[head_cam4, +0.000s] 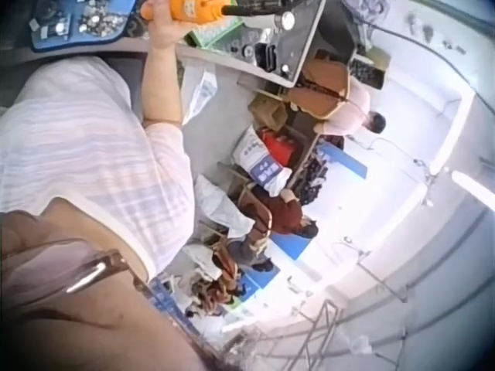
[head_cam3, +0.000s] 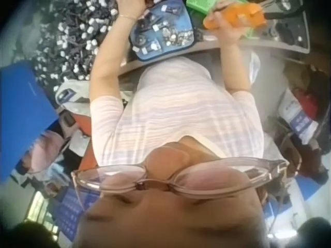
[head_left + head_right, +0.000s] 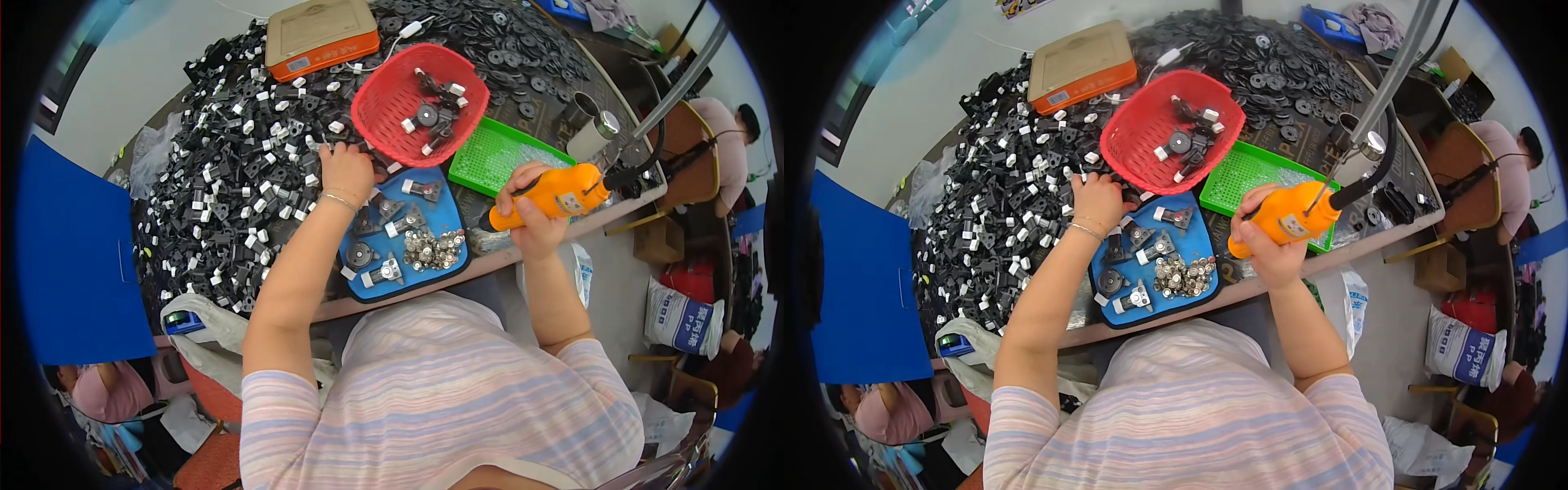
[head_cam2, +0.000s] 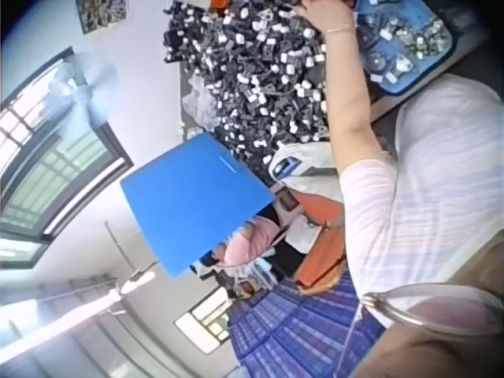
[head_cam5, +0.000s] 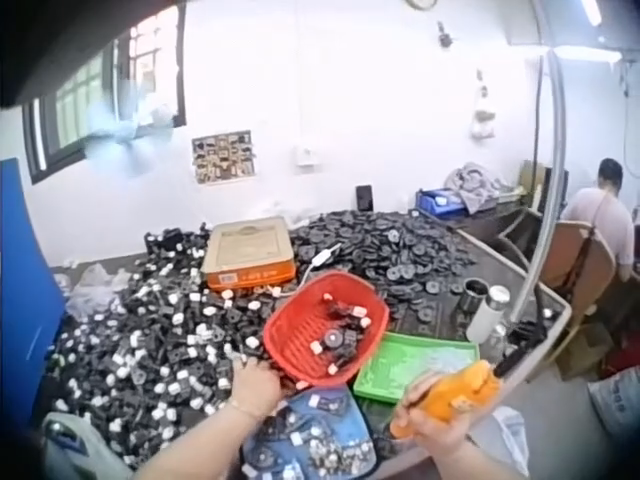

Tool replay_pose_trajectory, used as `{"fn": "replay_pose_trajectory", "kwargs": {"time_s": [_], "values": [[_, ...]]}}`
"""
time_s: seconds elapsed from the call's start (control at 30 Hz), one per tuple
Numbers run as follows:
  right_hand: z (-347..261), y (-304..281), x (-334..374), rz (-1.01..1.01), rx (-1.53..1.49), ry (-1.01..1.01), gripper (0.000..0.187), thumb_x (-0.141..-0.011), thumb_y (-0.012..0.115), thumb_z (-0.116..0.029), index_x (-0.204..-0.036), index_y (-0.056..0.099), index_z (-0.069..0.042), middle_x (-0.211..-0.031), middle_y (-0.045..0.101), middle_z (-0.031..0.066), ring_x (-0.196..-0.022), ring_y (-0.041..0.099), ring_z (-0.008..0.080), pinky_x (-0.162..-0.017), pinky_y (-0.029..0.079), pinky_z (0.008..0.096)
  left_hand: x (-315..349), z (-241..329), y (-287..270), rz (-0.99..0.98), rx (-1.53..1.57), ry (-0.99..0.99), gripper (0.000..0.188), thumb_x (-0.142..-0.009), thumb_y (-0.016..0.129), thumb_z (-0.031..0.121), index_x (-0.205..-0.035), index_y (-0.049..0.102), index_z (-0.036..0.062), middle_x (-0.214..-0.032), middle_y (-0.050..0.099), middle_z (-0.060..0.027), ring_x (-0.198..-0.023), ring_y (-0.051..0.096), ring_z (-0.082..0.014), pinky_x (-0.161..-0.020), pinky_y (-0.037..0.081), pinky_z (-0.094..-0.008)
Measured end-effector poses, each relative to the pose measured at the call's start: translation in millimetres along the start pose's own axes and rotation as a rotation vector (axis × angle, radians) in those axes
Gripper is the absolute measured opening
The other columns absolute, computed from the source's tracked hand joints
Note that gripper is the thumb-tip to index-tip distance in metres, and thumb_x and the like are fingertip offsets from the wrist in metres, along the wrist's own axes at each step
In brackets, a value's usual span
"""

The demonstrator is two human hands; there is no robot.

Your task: Assembling small mechanical toy parts using an electric screwdriver.

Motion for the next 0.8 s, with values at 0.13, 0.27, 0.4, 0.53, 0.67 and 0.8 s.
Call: {"fn": "replay_pose_trajectory", "kwargs": {"time_s": [0.13,0.27,0.4,0.53,0.67,0.8], "values": [[0,4,1,-0.024,0.011,-0.018,0.023,-0.075,0.059,0.006,-0.095,0.049,0.002,-0.089,0.046,0.0103,-0.065,0.054,0.0165,-0.057,0.045,0.0262,-3,-9,10,-0.149,0.081,-0.12,0.038,-0.066,0.07,0.05,-0.084,0.071,0.0158,-0.101,0.058,-0.0047,-0.105,0.048,-0.0241,-0.093,0.027,-0.053],[-1,3,3,-0.023,0.017,-0.017,0.023,-0.074,0.059,0.007,-0.095,0.049,0.002,-0.089,0.046,0.0103,-0.065,0.054,0.0163,-0.057,0.045,0.0259,-1,-14,14,-0.296,0.186,-0.197,0.048,-0.063,0.073,0.049,-0.096,0.069,0.0149,-0.112,0.054,-0.0076,-0.113,0.044,-0.0259,-0.098,0.022,-0.0563],[0,2,4,-0.007,0.002,-0.011,0.022,-0.074,0.06,0.006,-0.094,0.05,0.002,-0.088,0.047,0.0108,-0.065,0.054,0.016,-0.057,0.046,0.0259,3,-7,7,-0.331,0.178,-0.234,0.055,-0.059,0.075,0.051,-0.1,0.068,0.0145,-0.114,0.053,-0.0077,-0.115,0.043,-0.0262,-0.099,0.02,-0.0582],[3,5,8,0.003,0.007,0.007,0.022,-0.074,0.06,0.006,-0.093,0.05,0.002,-0.087,0.049,0.0111,-0.065,0.055,0.0155,-0.058,0.047,0.0258,4,-1,11,-0.316,0.166,-0.271,0.057,-0.057,0.077,0.049,-0.1,0.067,0.0141,-0.115,0.052,-0.0067,-0.115,0.043,-0.0257,-0.099,0.02,-0.0587],[3,6,11,0.005,0.025,0.023,0.022,-0.073,0.061,0.006,-0.093,0.051,0.002,-0.086,0.05,0.0111,-0.066,0.055,0.0153,-0.058,0.047,0.0256,5,-4,13,-0.332,0.232,-0.333,0.054,-0.056,0.079,0.045,-0.099,0.066,0.0144,-0.114,0.052,-0.0061,-0.115,0.043,-0.0258,-0.097,0.023,-0.0582],[-2,6,11,0.019,0.008,0.017,0.023,-0.073,0.061,0.006,-0.093,0.051,0.001,-0.087,0.05,0.0111,-0.065,0.055,0.0154,-0.058,0.046,0.0252,4,-11,10,-0.273,0.299,-0.337,0.053,-0.056,0.08,0.04,-0.1,0.064,0.0141,-0.111,0.055,-0.0065,-0.11,0.048,-0.0262,-0.097,0.023,-0.0579]]}}
Point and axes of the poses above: each hand's wrist, its own x-axis away from the middle knuckle, its own y-axis out of the palm, z = x × y, the point moved 9 cm from there along -x, towards the middle knuckle
